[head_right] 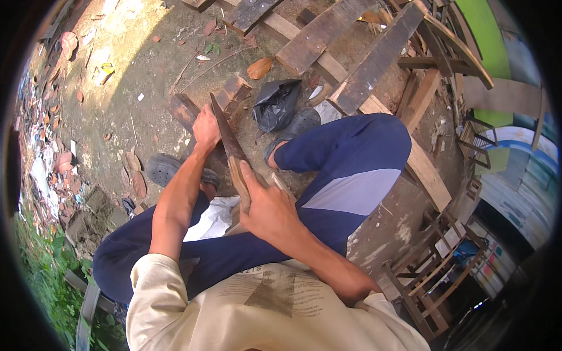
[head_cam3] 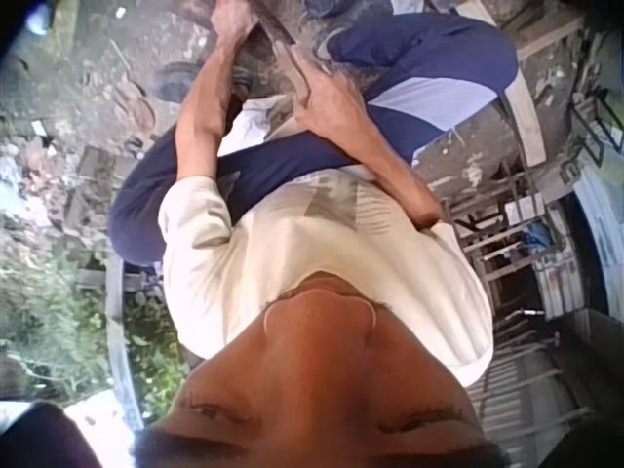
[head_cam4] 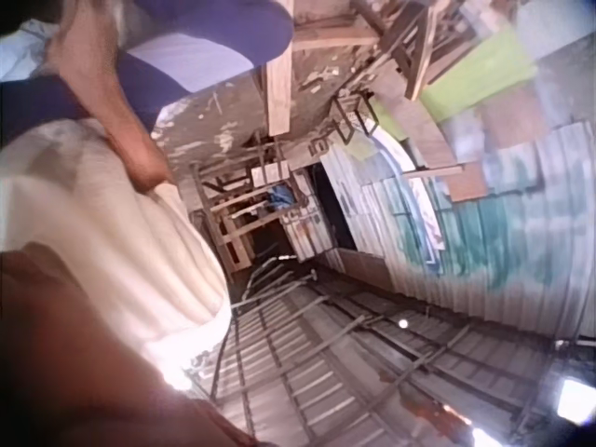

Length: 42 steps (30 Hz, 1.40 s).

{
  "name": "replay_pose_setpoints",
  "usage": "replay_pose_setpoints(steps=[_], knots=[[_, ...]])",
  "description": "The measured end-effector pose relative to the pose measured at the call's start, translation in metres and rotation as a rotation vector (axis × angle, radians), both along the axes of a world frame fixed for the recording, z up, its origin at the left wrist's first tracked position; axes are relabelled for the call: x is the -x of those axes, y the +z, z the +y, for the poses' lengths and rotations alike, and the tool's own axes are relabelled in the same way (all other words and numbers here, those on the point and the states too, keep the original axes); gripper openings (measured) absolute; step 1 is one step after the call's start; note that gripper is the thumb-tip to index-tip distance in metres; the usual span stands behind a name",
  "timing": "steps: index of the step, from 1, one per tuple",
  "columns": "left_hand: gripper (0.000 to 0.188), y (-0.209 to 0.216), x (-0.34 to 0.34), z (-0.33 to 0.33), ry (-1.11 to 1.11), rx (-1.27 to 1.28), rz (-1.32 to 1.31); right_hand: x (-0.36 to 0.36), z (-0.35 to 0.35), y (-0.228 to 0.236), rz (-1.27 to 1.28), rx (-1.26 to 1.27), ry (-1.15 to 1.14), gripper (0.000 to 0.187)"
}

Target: The person sits on the ground and uses a hammer to strike a small wooden piece, then uses a saw to cut the wood. The person continues to hammer and saw the wood piece repeatedly.

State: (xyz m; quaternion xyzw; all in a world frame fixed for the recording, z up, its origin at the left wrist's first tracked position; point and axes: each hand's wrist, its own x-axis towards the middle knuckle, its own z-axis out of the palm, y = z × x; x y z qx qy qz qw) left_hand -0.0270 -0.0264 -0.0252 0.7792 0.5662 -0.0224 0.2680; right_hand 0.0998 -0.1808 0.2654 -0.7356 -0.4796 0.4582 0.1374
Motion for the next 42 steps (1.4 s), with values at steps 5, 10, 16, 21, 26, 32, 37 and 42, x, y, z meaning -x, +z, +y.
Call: replay_pose_setpoints(steps=[5,10,16,21,26,32,37,42], knots=[[0.061,0.002,-0.004,-0.004,-0.002,-0.021,-0.016,0.001,0.037,-0.024,-0.005,0.071,-0.066,0.076],[0.063,-0.013,0.006,-0.006,0.006,0.070,-0.025,0.004,0.066,-0.059,-0.031,0.129,-0.062,0.071],[0.067,0.008,-0.007,-0.005,0.030,0.054,0.041,-0.006,-0.015,0.001,0.017,-0.040,-0.058,0.079],[0.061,0.003,0.002,0.003,0.004,0.121,-0.077,0.017,0.081,-0.102,-0.134,0.062,-0.009,0.074],[0.062,0.017,-0.004,-0.004,0.012,0.047,0.025,-0.011,-0.020,0.007,0.066,0.014,-0.094,0.080],[0.060,0.007,-0.009,0.003,0.032,0.102,-0.072,0.004,0.064,-0.109,-0.139,-0.011,0.010,0.070],[0.063,0.010,-0.005,-0.002,0.046,0.031,0.009,-0.013,0.019,-0.028,-0.030,0.053,-0.039,0.074],[0.063,0.019,-0.009,0.003,0.022,0.017,0.015,-0.017,-0.035,0.002,0.049,-0.143,-0.109,0.073]])
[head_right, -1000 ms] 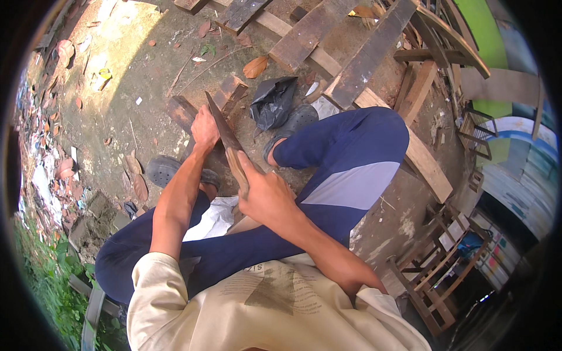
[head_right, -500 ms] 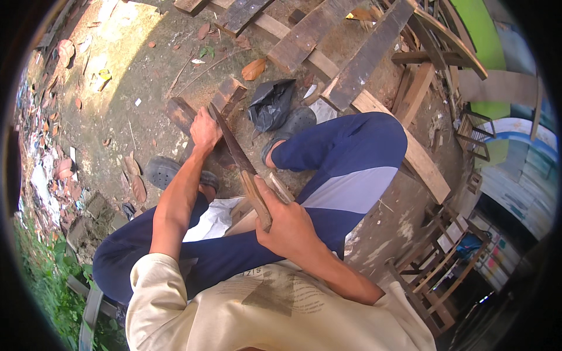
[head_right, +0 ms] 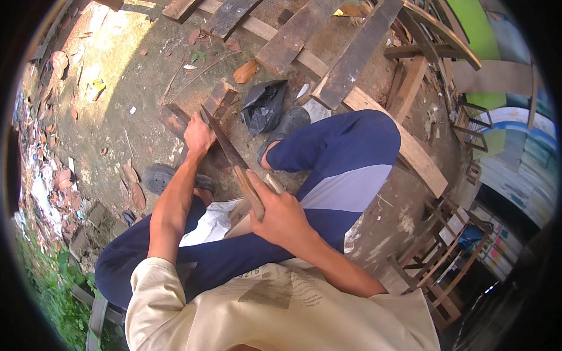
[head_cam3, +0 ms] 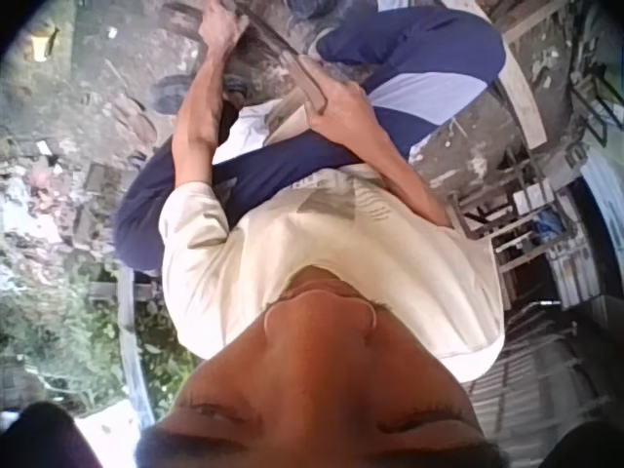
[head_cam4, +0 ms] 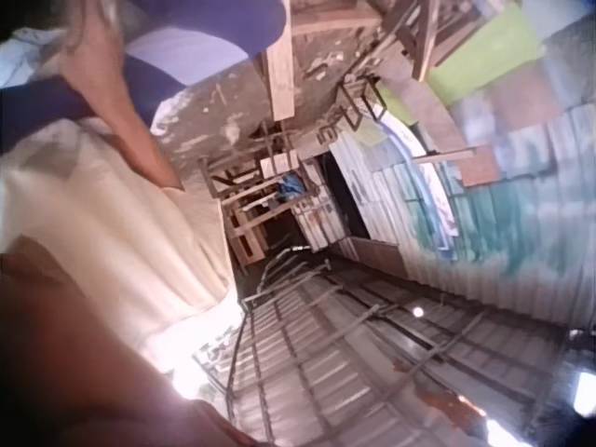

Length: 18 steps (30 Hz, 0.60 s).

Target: The person sits on the ground and uses a hammer to strike a small wooden piece, then uses a saw to cut the wood. The person continues to hammer and saw the wood piece repeatedly.

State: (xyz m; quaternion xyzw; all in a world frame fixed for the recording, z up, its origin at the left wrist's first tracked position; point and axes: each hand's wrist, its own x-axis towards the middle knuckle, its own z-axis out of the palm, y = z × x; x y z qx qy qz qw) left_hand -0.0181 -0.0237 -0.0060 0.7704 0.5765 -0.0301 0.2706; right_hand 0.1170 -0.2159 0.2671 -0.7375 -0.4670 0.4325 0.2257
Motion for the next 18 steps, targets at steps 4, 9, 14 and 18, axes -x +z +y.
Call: replay_pose_setpoints(steps=[4,9,14,18], knots=[[0.065,-0.016,0.007,0.001,-0.015,0.046,-0.085,0.016,0.120,-0.109,-0.161,0.137,0.086,0.070],[0.067,-0.004,0.008,0.004,-0.007,0.085,0.006,0.010,0.027,-0.019,-0.103,0.134,0.130,0.082],[0.057,-0.004,0.008,0.009,0.003,0.090,-0.051,0.008,0.026,-0.020,-0.135,0.058,0.144,0.084],[0.052,-0.007,0.003,0.014,-0.028,0.091,-0.080,0.006,0.100,-0.109,-0.149,0.103,0.110,0.076]])
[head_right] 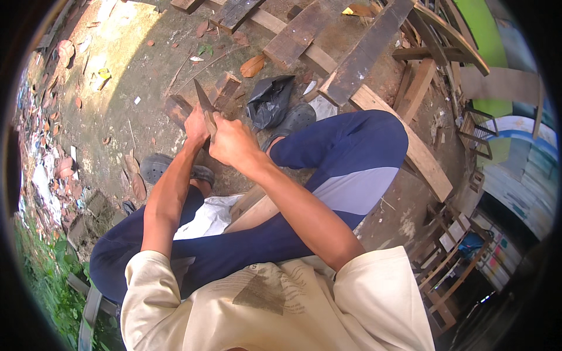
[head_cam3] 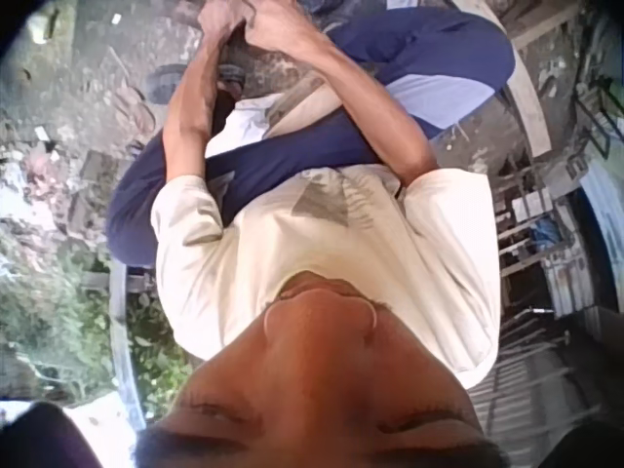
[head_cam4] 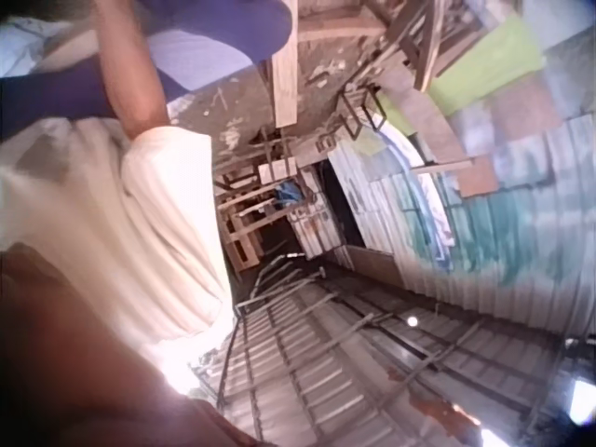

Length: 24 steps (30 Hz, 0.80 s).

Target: The person sits on the ground and uses a hammer to strike a small wooden piece, then uses a saw to cut the wood. The person continues to hammer and saw the wood piece repeatedly.

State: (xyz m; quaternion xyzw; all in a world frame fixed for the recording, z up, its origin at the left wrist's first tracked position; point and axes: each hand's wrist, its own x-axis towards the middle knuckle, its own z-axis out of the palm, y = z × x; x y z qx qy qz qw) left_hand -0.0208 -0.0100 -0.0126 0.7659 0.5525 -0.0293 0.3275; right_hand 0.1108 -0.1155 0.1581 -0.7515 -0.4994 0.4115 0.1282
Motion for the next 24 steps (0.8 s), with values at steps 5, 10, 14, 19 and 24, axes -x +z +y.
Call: replay_pose_setpoints(steps=[5,10,14,19,24], knots=[[0.054,-0.001,0.005,-0.011,0.047,-0.053,0.034,0.013,-0.080,0.110,0.064,0.143,0.004,0.084],[0.055,-0.002,0.002,-0.016,0.017,-0.106,0.036,0.008,-0.039,0.059,-0.028,0.026,-0.020,0.075],[0.060,-0.010,0.004,-0.014,-0.019,-0.080,0.011,0.012,-0.002,0.004,-0.019,0.042,-0.049,0.070],[0.061,-0.002,0.000,-0.022,0.042,-0.088,0.064,0.012,-0.084,0.108,0.051,-0.001,-0.055,0.077],[0.059,-0.019,0.003,-0.021,-0.007,-0.146,0.029,0.016,-0.005,0.020,-0.043,0.116,-0.043,0.069]])
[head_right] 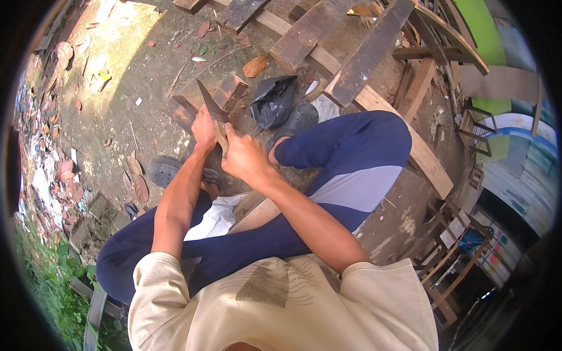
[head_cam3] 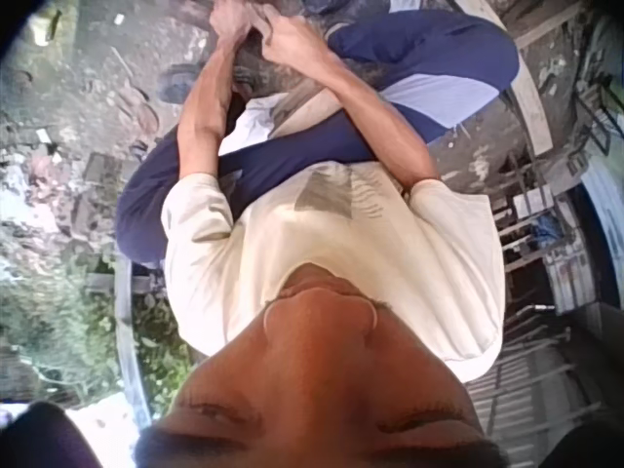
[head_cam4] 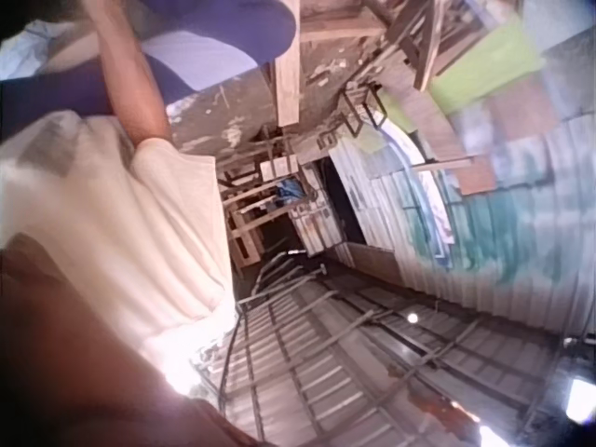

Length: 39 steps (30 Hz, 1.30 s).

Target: The person sits on the ground and uses a hammer to strike a small wooden piece, then uses a saw to cut the wood. The person continues to hammer and saw the wood piece repeatedly.

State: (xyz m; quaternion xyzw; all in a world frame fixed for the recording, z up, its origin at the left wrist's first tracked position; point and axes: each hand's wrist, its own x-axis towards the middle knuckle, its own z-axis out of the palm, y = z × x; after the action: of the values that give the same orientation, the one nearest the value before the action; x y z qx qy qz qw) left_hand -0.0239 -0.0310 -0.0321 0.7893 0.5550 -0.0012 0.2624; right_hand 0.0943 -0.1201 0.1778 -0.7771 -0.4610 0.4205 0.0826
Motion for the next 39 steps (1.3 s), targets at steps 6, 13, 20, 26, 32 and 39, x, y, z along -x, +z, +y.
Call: replay_pose_setpoints(steps=[6,13,20,26,32,39], knots=[[0.062,0.017,-0.004,0.003,0.062,0.069,0.041,-0.018,-0.080,0.083,0.141,-0.068,-0.029,0.079],[0.068,0.011,-0.008,-0.004,0.044,0.090,0.037,-0.006,0.007,-0.016,0.014,-0.017,-0.057,0.067],[0.062,0.023,-0.004,-0.002,0.030,0.066,0.044,-0.020,-0.098,0.096,0.170,-0.129,-0.071,0.069],[0.066,0.007,-0.006,-0.005,0.033,0.052,-0.003,-0.014,0.002,-0.020,0.040,-0.046,-0.021,0.069],[0.069,0.018,0.001,0.002,0.050,0.048,0.030,-0.020,-0.091,0.082,0.119,-0.110,0.001,0.077],[0.058,0.010,-0.007,0.004,-0.034,0.019,-0.004,-0.010,0.022,-0.042,0.017,-0.053,-0.033,0.065]])
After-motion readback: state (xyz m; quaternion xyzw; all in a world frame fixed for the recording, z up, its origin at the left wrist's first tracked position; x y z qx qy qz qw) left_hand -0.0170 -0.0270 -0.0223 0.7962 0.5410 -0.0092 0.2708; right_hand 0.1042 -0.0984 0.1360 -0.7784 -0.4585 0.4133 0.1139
